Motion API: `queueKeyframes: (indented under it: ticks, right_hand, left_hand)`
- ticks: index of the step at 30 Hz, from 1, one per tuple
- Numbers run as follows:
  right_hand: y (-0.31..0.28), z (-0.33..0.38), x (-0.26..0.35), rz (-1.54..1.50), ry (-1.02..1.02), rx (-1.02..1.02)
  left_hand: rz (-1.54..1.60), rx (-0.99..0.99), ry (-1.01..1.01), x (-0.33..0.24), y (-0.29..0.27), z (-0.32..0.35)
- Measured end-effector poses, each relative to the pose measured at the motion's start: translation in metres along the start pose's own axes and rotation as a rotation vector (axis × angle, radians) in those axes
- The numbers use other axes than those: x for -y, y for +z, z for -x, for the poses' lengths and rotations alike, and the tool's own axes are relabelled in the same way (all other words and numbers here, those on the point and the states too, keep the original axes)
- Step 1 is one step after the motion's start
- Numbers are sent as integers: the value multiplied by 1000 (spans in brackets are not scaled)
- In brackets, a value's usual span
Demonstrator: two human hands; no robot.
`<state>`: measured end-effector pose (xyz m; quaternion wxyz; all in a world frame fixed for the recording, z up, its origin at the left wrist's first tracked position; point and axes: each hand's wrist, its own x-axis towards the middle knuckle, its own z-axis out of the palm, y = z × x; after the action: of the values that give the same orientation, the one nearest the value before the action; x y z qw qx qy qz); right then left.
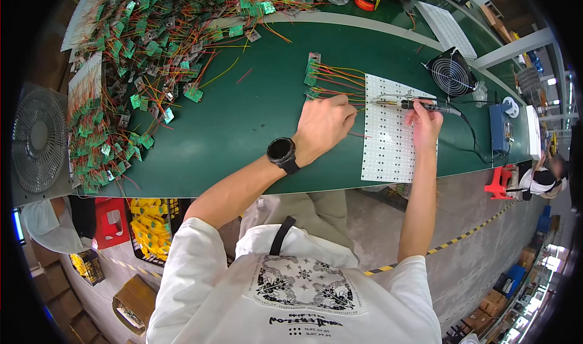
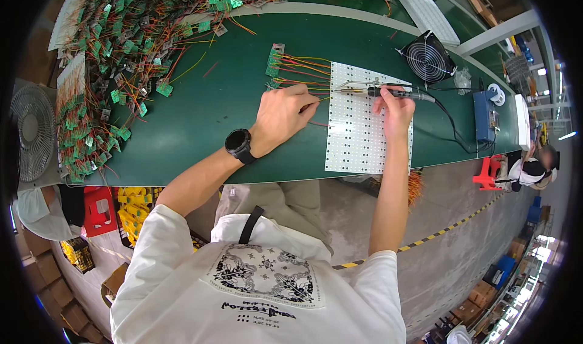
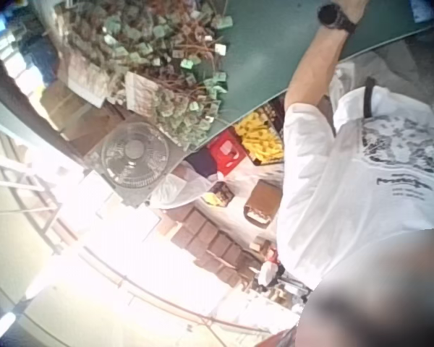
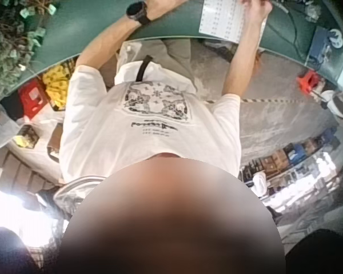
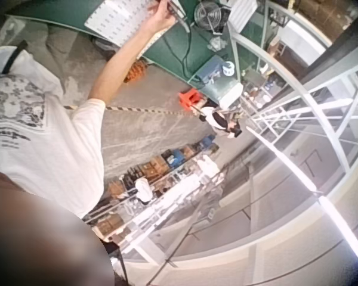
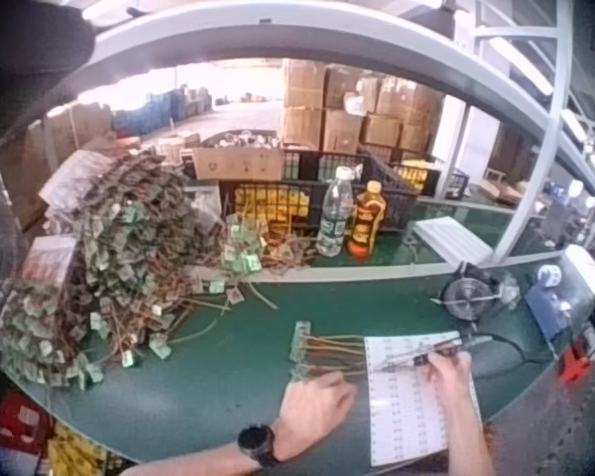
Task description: The person solders wires from small PCB modules onto a large LED panel at an assembly station. This is done using a soldering iron.
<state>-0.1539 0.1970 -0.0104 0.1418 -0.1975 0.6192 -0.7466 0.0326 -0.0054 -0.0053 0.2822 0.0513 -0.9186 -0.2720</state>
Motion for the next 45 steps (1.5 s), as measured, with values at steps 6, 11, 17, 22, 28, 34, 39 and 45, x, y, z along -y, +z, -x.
queueKeyframes:
  ticks: [6,11,17,22,28,34,39,45]
  right_hand:
    - [-3,-1,-2,0,-5,38]
    - [-4,-2,-4,18,-4,34]
    - [-7,-1,-4,64,-7,77]
    - [-5,0,-3,65,-4,94]
    - [-5,0,-2,73,4,95]
    - [-3,1,-1,93,2,95]
    - [-2,1,-1,109,-2,95]
    - [-4,0,-1,56,0,63]
  left_hand:
    - [68,-65,-40,2,3,0]
    - [81,-63,-71,2,3,0]
    - [96,-52,-66,2,1,-2]
    - [106,-61,-65,3,2,-1]
    - [99,-55,-57,4,3,0]
    - [94,-41,-59,5,3,0]
    - [93,-47,-61,5,3,0]
    - [91,-53,-66,6,4,-1]
